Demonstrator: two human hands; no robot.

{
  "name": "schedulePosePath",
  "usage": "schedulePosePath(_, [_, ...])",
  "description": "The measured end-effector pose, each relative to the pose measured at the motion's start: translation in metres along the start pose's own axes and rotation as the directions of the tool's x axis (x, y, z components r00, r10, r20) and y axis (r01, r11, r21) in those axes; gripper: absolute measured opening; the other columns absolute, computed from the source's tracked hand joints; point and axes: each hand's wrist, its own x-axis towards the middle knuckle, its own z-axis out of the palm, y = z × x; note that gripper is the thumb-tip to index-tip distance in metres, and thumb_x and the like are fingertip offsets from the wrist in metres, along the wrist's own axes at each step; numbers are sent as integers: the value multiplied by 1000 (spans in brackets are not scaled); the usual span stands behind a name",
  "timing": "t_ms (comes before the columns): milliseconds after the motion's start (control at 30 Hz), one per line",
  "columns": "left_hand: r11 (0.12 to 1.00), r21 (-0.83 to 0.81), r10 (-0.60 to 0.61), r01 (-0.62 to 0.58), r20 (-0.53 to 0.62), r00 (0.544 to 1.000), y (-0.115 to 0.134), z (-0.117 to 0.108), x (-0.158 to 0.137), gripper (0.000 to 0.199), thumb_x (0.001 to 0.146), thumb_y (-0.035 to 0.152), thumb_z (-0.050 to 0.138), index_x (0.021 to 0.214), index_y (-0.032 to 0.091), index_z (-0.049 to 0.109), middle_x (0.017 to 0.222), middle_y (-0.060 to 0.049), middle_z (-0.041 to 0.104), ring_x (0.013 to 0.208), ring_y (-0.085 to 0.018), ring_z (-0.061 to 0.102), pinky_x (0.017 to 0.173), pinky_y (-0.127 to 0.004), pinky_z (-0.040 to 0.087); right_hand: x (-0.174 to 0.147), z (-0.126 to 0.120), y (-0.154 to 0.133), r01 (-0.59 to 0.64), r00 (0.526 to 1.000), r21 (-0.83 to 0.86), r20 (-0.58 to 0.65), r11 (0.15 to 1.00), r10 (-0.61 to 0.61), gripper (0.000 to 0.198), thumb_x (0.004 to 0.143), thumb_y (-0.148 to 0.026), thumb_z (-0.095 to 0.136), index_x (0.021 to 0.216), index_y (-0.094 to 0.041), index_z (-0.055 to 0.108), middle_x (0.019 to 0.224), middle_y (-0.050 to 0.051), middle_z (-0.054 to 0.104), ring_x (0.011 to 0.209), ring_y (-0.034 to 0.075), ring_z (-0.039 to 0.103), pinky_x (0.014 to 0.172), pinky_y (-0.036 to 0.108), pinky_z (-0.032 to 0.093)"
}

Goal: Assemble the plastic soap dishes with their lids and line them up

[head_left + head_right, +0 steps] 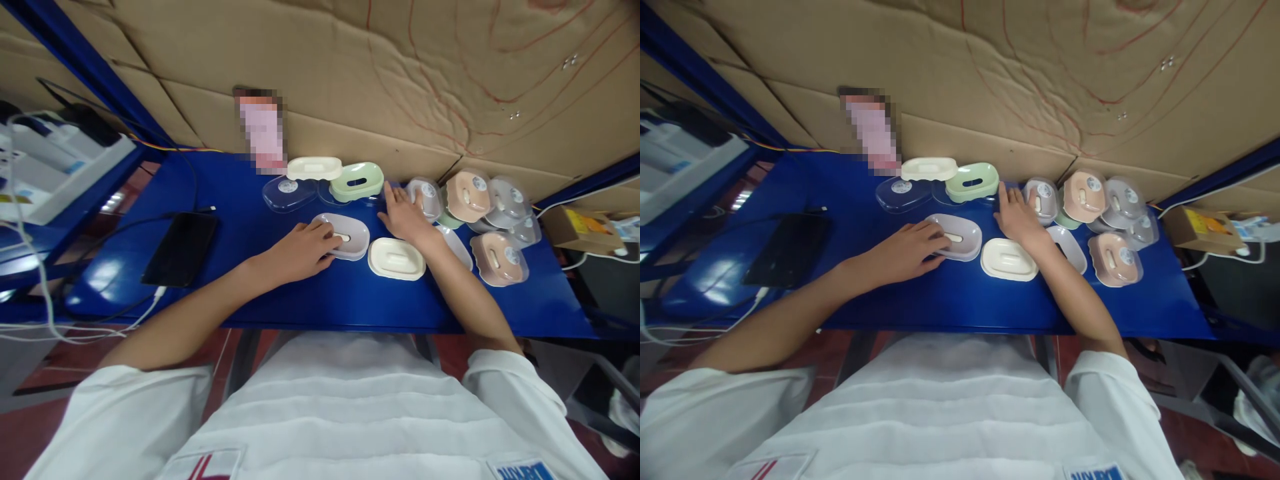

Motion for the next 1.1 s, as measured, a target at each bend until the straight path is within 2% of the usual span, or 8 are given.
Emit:
schedulePosePath(167, [993, -115, -19, 30, 88, 996, -1, -7, -2, 23, 101, 23, 61, 122, 24, 70, 130, -11, 62, 125, -30, 62, 97, -44, 58, -2, 7, -7, 23, 999, -17, -43, 1000, -24, 78, 102, -52, 62, 161, -5, 43, 155, 33, 54, 148, 49, 45, 124, 80, 14])
schedulePosePath(233, [990, -132, -39, 48, 70, 997, -3, -7, -3, 22, 100, 23, 62, 120, 25, 71, 144, -13, 55, 135, -33, 58, 103, -49, 58, -2, 2, -7, 31, 999, -13, 13, 999, -31, 78, 101, -54, 65, 159, -6, 45, 160, 33, 49, 153, 50, 40, 124, 81, 12])
schedulePosePath(300, [982, -175, -64, 70, 36, 997, -6, -4, -3, 26, 98, 23, 64, 123, 24, 69, 159, -15, 42, 148, -38, 47, 107, -54, 57, -1, -5, -5, 42, 996, 12, 81, 999, -43, 74, 99, -51, 67, 157, -9, 48, 158, 31, 54, 147, 49, 50, 123, 81, 14])
schedulePosePath(400, [948, -300, -117, 109, -8, 993, -14, 2, -2, 51, 92, 26, 71, 140, 23, 55, 168, -17, 28, 156, -40, 38, 114, -59, 54, -1, -21, 1, 80, 986, 88, 139, 993, -91, 67, 96, -52, 70, 150, -17, 56, 143, 22, 69, 127, 45, 66, 120, 77, 25])
schedulePosePath(567, [888, -443, -162, 122, -54, 985, -25, 10, 2, 95, 83, 31, 85, 161, 26, 31, 162, -19, 33, 154, -36, 43, 128, -60, 41, -20, -48, 5, 200, 960, 326, 124, 924, -251, 67, 93, -61, 71, 147, -22, 61, 135, 15, 75, 121, 39, 71, 108, 57, 52])
schedulePosePath(733, [872, -476, -170, 116, -72, 983, -22, 16, 5, 119, 82, 36, 89, 171, 31, 12, 167, -21, 33, 154, -39, 45, 127, -63, 40, -56, -41, -19, 364, 913, 523, -36, 771, -406, 61, 102, -55, 65, 157, -29, 56, 160, 12, 59, 148, 33, 56, 123, 55, 48])
schedulePosePath(833, [872, -481, -142, 86, -81, 987, -22, 20, 5, 122, 83, 42, 89, 173, 31, 7, 168, -21, 36, 154, -41, 45, 125, -63, 42, -71, -24, -39, 405, 904, 454, -70, 794, -422, 58, 107, -51, 59, 161, -29, 53, 171, 14, 46, 160, 33, 42, 129, 59, 41])
schedulePosePath(1100, [890, -439, -155, 124, -36, 987, -25, 18, 6, 95, 87, 42, 87, 164, 24, 35, 156, -19, 46, 144, -37, 53, 120, -56, 48, -74, -9, -56, 481, 875, 259, -71, 838, -480, 58, 108, -40, 60, 164, -26, 51, 175, 15, 38, 167, 35, 27, 133, 63, 34])
